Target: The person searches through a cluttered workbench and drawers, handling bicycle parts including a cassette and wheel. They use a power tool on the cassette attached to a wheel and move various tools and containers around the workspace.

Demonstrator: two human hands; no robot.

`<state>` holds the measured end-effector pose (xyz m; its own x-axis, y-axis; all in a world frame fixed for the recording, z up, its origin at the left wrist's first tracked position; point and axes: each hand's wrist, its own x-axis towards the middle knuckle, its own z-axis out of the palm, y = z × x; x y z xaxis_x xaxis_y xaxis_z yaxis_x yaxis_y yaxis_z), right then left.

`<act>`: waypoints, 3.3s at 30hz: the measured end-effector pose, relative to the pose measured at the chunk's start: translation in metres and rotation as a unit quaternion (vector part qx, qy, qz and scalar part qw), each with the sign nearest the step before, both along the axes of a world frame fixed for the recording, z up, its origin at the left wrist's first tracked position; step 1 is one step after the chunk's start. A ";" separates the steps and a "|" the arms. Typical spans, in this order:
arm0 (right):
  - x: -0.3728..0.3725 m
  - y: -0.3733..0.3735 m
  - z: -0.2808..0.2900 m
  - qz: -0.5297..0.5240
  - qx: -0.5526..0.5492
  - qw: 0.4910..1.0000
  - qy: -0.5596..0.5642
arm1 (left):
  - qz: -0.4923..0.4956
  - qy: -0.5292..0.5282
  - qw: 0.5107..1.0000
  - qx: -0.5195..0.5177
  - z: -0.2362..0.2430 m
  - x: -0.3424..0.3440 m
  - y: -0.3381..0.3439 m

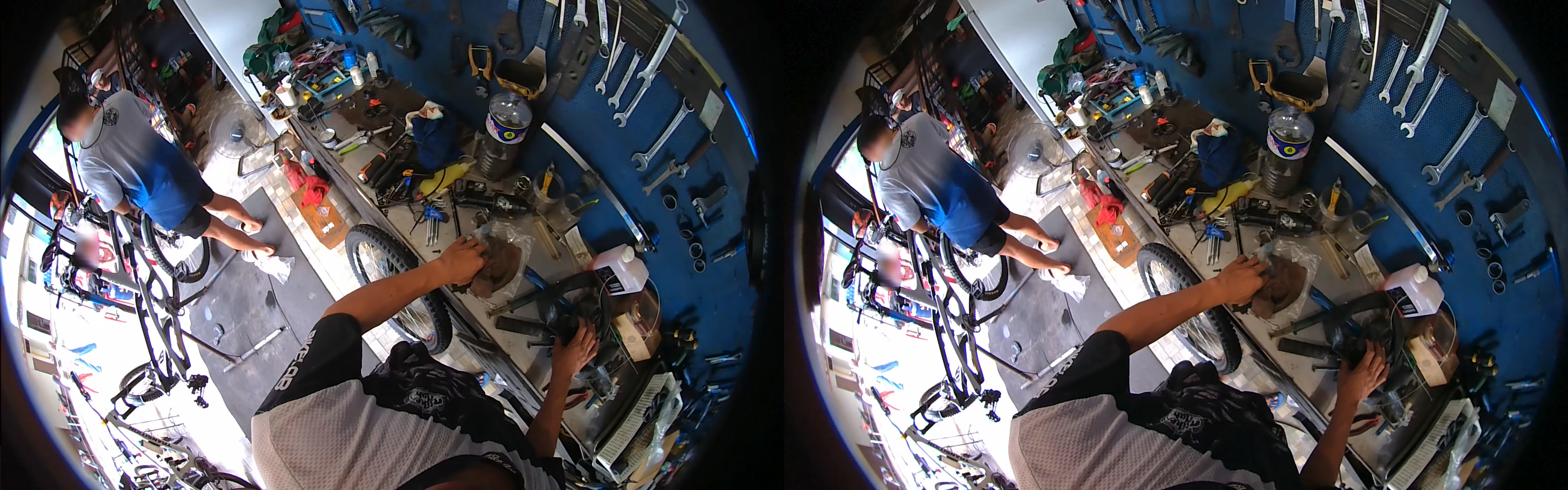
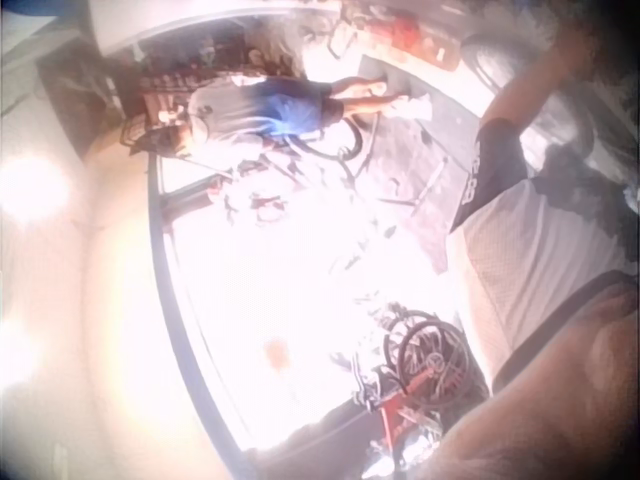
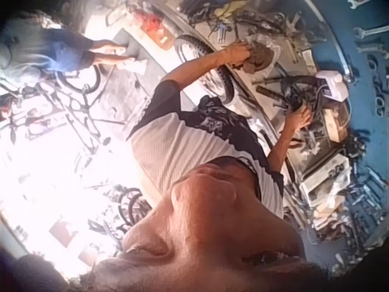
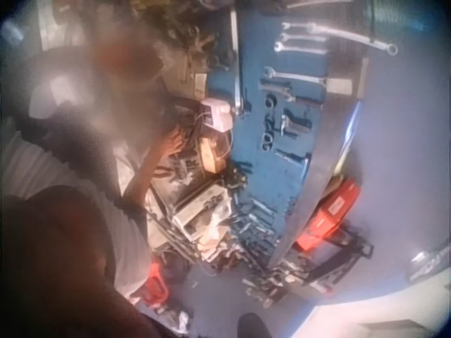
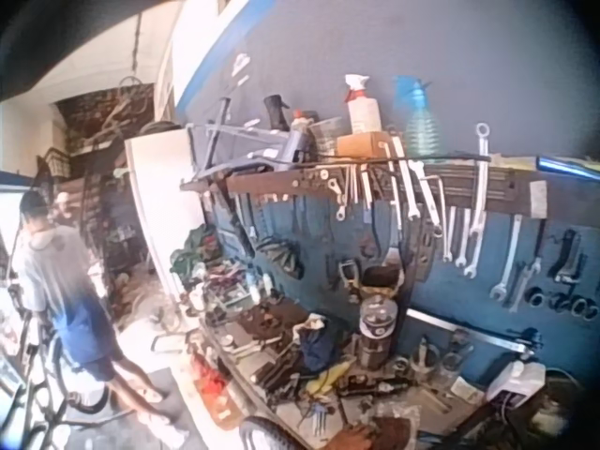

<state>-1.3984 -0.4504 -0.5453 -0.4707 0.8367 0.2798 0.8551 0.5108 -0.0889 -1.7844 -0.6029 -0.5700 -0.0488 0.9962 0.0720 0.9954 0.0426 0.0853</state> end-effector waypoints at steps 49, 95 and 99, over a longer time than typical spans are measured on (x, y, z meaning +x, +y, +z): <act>0.001 0.000 -0.002 0.005 0.017 1.000 0.018 | -0.010 0.000 0.998 -0.061 0.008 0.002 0.007; 0.480 -0.308 0.042 -0.382 -0.074 0.907 0.162 | -0.414 -0.341 0.834 0.127 0.240 0.556 0.093; 0.546 -0.342 0.058 -0.410 -0.102 0.891 0.166 | -0.408 -0.368 0.823 0.145 0.279 0.648 0.111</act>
<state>-0.8526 -0.7926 -0.4876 0.4032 0.9104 0.0929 0.8427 -0.3298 -0.4254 -1.1367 -0.4917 -0.2913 0.4916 0.6652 0.5620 0.3573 -0.7426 0.5665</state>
